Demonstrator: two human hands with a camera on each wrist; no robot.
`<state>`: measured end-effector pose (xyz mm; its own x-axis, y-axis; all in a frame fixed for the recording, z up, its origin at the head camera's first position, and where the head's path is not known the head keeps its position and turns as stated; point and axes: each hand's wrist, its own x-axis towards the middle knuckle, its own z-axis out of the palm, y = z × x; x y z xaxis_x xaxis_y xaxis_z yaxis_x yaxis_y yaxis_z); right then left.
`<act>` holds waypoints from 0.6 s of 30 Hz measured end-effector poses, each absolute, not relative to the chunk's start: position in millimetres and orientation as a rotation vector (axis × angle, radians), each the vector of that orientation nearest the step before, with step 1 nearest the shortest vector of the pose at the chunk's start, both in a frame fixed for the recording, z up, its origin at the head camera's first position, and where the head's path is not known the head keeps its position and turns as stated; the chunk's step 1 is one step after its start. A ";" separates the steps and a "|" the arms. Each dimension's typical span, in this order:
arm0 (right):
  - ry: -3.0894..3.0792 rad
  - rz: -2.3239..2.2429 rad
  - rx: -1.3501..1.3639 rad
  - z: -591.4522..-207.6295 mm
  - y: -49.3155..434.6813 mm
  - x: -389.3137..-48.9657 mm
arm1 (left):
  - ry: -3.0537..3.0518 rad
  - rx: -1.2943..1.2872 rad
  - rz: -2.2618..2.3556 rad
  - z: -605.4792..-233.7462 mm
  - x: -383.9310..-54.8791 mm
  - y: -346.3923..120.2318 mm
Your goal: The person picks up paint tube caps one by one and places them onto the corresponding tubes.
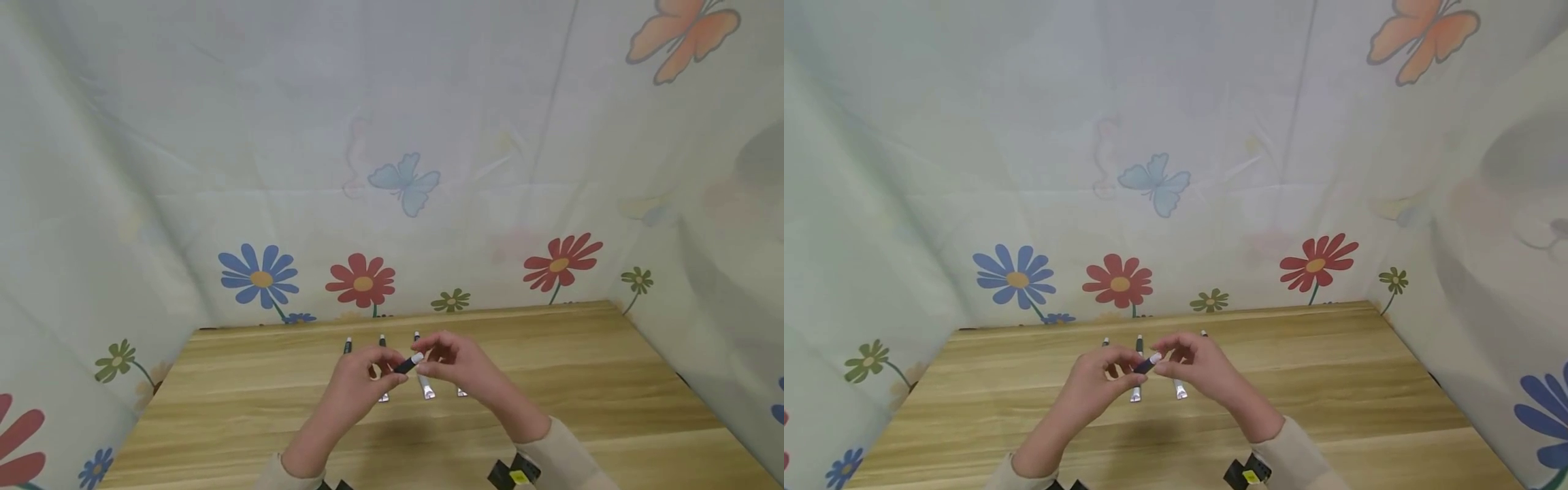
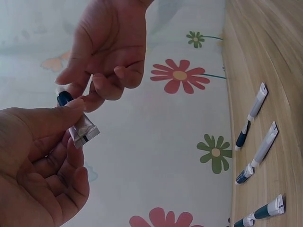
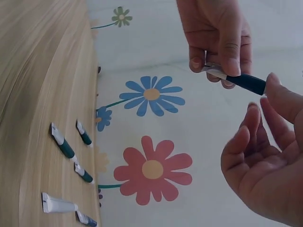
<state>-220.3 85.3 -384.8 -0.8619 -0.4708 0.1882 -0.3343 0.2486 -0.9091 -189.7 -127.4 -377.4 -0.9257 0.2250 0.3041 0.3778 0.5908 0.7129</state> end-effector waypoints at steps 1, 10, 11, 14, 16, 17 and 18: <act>2.359 -1.696 -0.794 -385.0 86.1 -220.0 | -2.637 -0.506 -1.240 -377.5 -189.6 -127.4; 2.341 -1.718 -0.766 -386.1 86.2 -220.6 | -2.646 -0.512 -1.243 -378.2 -190.3 -126.4; 2.327 -1.718 -0.778 -386.7 86.9 -220.9 | -2.649 -0.511 -1.240 -378.3 -190.6 -126.3; 2.300 -1.712 -0.815 -388.1 88.8 -221.6 | -2.655 -0.514 -1.223 -378.6 -191.1 -125.9; 2.312 -1.710 -0.829 -388.3 88.7 -222.1 | -2.651 -0.520 -1.216 -378.7 -191.2 -125.6; 2.324 -1.711 -0.826 -388.5 88.3 -222.4 | -2.648 -0.523 -1.214 -378.9 -191.4 -125.4; 2.340 -1.714 -0.823 -388.6 87.7 -222.7 | -2.645 -0.523 -1.210 -379.0 -191.4 -125.3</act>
<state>-222.7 87.7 -388.6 -0.8435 -0.4939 0.2110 -0.3501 0.2077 -0.9134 -191.4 -125.3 -379.0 -0.9206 0.2383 0.3095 0.3900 0.6056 0.6937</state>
